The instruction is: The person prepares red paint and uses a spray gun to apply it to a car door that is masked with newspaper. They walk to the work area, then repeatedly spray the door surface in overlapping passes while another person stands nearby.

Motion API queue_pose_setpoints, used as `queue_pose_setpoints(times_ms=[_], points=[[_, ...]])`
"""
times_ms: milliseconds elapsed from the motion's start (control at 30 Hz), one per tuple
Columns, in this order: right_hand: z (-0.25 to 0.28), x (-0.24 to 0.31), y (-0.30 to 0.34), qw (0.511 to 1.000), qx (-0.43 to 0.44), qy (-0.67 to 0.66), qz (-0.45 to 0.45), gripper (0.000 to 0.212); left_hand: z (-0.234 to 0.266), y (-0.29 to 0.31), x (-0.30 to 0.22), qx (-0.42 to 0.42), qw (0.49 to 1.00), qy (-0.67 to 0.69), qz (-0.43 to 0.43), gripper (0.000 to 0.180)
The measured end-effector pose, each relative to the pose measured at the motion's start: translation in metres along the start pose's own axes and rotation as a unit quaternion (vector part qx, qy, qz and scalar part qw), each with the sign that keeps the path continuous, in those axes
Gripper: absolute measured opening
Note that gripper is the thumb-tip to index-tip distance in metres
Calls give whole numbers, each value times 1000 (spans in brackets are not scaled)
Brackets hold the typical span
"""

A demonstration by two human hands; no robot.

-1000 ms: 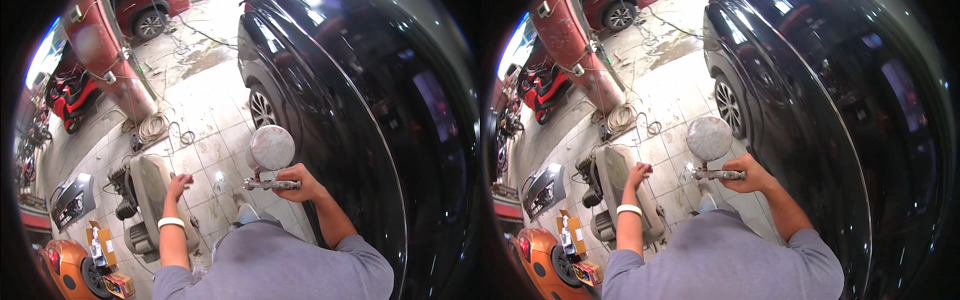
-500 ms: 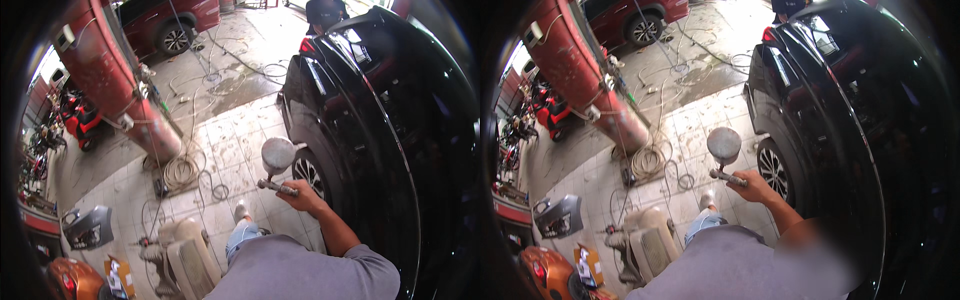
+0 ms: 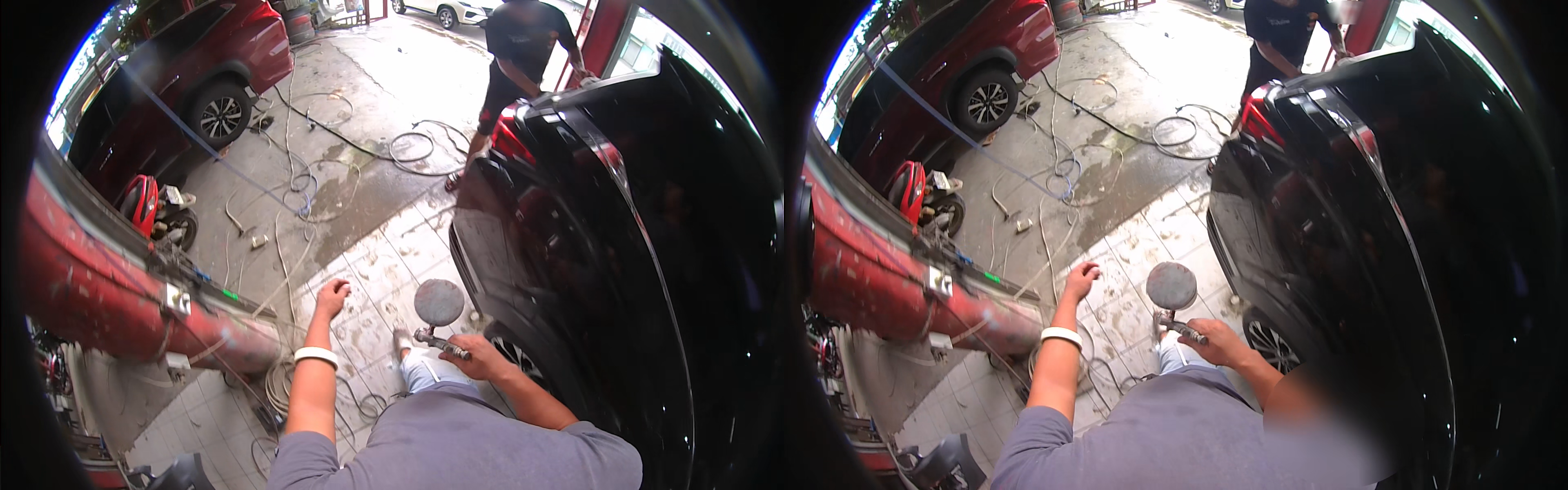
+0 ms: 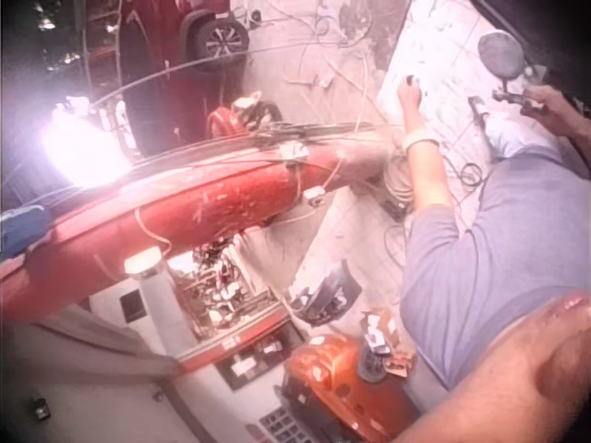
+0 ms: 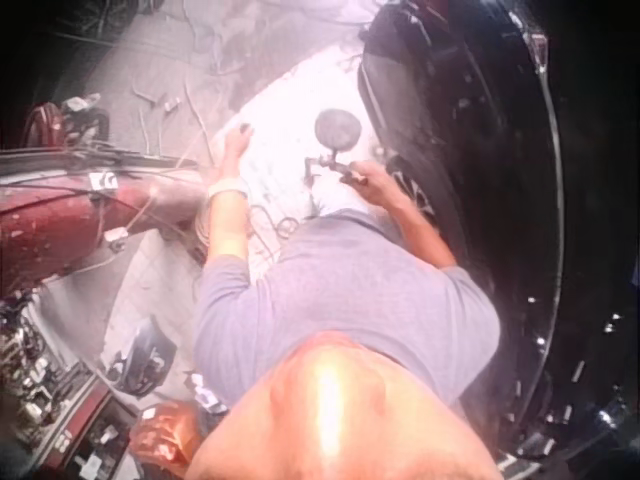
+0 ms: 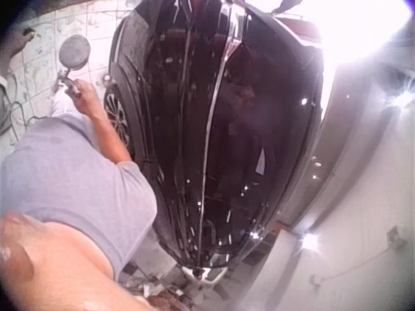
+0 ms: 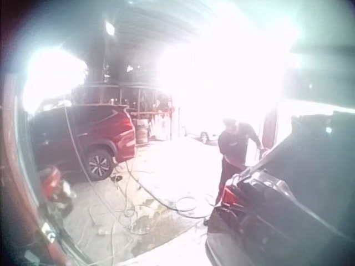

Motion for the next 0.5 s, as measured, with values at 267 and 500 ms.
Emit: queue_pose_setpoints(times_ms=[267, 500], points=[[90, -63, -301, 1000, 21, 6, 23, 30, 51, 25, 130, 110, 938, -228, 237, 34], [142, -97, -567, 998, 5, 18, 56, 29, 109, -13, 110, -144, 942, -79, 292, 24]])
Point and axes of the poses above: each hand's wrist, its own y-axis away from the middle knuckle, its own z-axis out of the back of the hand, x = y × z, the point moved 9 cm from there along -y, towards the middle knuckle, and after that the axes turned 8 degrees about x, right-handed, at the moved point
